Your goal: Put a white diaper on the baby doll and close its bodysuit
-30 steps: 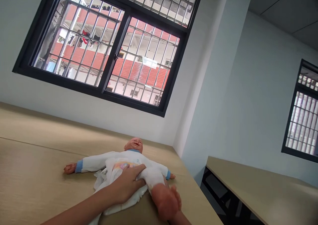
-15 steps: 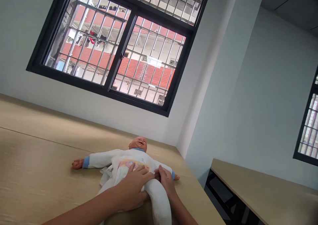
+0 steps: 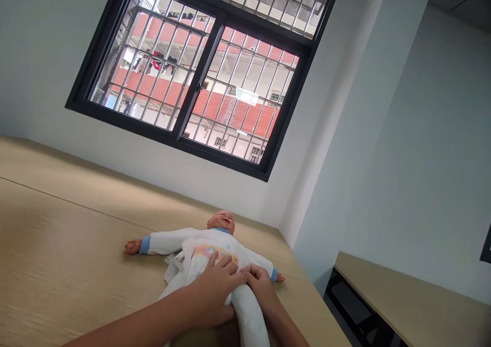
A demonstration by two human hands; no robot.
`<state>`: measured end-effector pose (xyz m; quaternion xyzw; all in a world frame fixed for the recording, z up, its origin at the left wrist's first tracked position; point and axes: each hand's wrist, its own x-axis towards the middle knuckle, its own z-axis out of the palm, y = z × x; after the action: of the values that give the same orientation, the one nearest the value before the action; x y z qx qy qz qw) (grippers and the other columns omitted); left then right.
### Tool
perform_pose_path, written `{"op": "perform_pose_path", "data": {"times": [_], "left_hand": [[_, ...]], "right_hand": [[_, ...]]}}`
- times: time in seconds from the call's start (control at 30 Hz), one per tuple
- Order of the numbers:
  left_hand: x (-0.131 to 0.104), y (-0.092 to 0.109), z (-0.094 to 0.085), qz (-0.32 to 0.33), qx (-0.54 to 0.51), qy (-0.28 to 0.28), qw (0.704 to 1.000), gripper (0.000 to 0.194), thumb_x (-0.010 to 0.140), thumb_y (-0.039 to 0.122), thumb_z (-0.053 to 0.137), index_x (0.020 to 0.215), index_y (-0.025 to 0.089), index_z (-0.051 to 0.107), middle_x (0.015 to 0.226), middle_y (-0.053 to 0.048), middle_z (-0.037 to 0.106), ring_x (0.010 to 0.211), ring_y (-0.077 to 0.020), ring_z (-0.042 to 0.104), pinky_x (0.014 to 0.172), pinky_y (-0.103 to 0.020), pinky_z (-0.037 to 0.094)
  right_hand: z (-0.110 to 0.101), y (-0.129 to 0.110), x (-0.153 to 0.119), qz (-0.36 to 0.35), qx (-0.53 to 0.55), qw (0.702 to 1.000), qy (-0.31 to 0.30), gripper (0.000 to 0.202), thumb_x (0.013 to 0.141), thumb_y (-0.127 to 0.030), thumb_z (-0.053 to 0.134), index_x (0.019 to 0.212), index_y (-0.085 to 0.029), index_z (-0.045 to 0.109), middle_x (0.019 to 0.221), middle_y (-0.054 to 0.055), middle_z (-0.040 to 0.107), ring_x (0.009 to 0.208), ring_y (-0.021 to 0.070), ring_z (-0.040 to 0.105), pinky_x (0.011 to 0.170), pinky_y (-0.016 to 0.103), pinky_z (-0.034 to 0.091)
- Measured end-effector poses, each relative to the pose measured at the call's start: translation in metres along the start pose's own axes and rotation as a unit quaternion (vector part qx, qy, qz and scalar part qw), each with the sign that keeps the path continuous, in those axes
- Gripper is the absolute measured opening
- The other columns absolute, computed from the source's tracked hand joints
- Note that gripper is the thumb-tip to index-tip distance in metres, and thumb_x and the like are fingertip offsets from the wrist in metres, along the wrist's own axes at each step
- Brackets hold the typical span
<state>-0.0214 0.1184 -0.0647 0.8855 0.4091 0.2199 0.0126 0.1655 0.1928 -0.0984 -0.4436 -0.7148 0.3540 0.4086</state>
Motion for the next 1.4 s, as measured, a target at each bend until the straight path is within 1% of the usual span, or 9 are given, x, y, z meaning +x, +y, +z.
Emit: {"op": "perform_pose_path", "data": {"times": [0.13,0.27,0.5,0.67,0.8,0.97,1.17,1.3,1.4], "left_hand": [[0.0009,0.0001,0.0009,-0.003,0.008,-0.004,1.0,0.076,0.069,0.033,0.066,0.142,0.032,0.043,0.134,-0.009,0.057,0.134,-0.0377,0.042,0.113,-0.07,0.018],[0.0003,0.0026,0.0016,-0.014,0.022,-0.006,1.0,0.078,0.071,0.035,0.065,0.145,0.031,0.04,0.136,-0.01,0.055,0.136,-0.0396,0.039,0.113,-0.071,0.018],[-0.0028,0.0072,-0.0031,-0.011,0.047,-0.01,0.999,0.071,0.075,0.038,0.061,0.142,0.023,0.044,0.142,-0.014,0.05,0.139,-0.0392,0.036,0.115,-0.068,0.02],[-0.004,0.0073,-0.0049,-0.01,0.055,-0.02,0.998,0.067,0.077,0.039,0.06,0.14,0.022,0.045,0.144,-0.015,0.049,0.14,-0.04,0.034,0.114,-0.069,0.02],[-0.004,0.0072,-0.0053,-0.002,0.058,-0.023,0.998,0.07,0.078,0.039,0.059,0.144,0.021,0.04,0.144,-0.016,0.048,0.141,-0.0403,0.033,0.114,-0.069,0.019],[-0.0031,0.0069,-0.0063,-0.002,0.06,-0.031,0.998,0.069,0.077,0.038,0.06,0.141,0.019,0.042,0.143,-0.017,0.049,0.14,-0.0401,0.034,0.114,-0.067,0.02],[-0.0021,0.0066,-0.0052,-0.001,0.061,-0.034,0.998,0.071,0.078,0.039,0.059,0.144,0.021,0.038,0.144,-0.016,0.047,0.14,-0.0395,0.032,0.114,-0.067,0.019],[-0.0019,0.0078,-0.0066,-0.001,0.069,-0.041,0.997,0.065,0.079,0.037,0.058,0.14,0.021,0.041,0.143,-0.016,0.048,0.139,-0.0386,0.033,0.113,-0.067,0.02],[-0.0017,0.0081,-0.007,0.001,0.077,-0.042,0.996,0.063,0.08,0.037,0.057,0.139,0.02,0.042,0.142,-0.015,0.048,0.139,-0.0383,0.033,0.113,-0.066,0.021]], "right_hand": [[0.0006,0.0015,0.0002,0.007,0.004,1.0,0.005,0.044,0.085,-0.055,0.061,0.063,-0.018,0.054,0.059,-0.004,0.052,0.058,0.0116,0.051,0.061,0.027,0.043],[0.0006,-0.0008,-0.0009,0.004,0.009,1.0,0.014,0.042,0.079,-0.053,0.065,0.058,-0.019,0.052,0.057,-0.003,0.051,0.06,0.0132,0.05,0.063,0.028,0.043],[0.0015,-0.0035,-0.0028,0.004,0.026,0.999,0.027,0.04,0.07,-0.054,0.065,0.054,-0.021,0.049,0.056,-0.001,0.05,0.062,0.016,0.046,0.061,0.029,0.04],[0.0009,-0.0013,-0.0025,0.014,0.044,0.999,0.017,0.038,0.066,-0.053,0.065,0.055,-0.021,0.048,0.057,-0.003,0.045,0.06,0.0133,0.037,0.058,0.027,0.035],[0.0003,0.0,-0.0025,0.008,0.06,0.998,0.015,0.039,0.066,-0.051,0.067,0.054,-0.02,0.047,0.054,-0.005,0.041,0.059,0.012,0.034,0.057,0.026,0.032],[0.0003,0.0001,-0.0039,0.009,0.075,0.997,0.003,0.038,0.07,-0.05,0.067,0.057,-0.02,0.048,0.054,-0.006,0.041,0.056,0.0112,0.034,0.055,0.026,0.03],[-0.0001,-0.0015,-0.004,0.018,0.082,0.996,-0.007,0.04,0.071,-0.054,0.065,0.058,-0.02,0.048,0.056,-0.006,0.042,0.057,0.0115,0.034,0.056,0.027,0.031],[-0.0009,-0.0046,-0.0052,0.027,0.065,0.998,-0.006,0.044,0.068,-0.055,0.067,0.056,-0.021,0.043,0.053,-0.006,0.038,0.056,0.0113,0.033,0.054,0.026,0.03],[-0.0012,-0.0077,-0.0066,0.026,0.05,0.998,0.001,0.044,0.067,-0.056,0.067,0.055,-0.021,0.042,0.052,-0.006,0.039,0.057,0.0114,0.033,0.054,0.026,0.031]]}}
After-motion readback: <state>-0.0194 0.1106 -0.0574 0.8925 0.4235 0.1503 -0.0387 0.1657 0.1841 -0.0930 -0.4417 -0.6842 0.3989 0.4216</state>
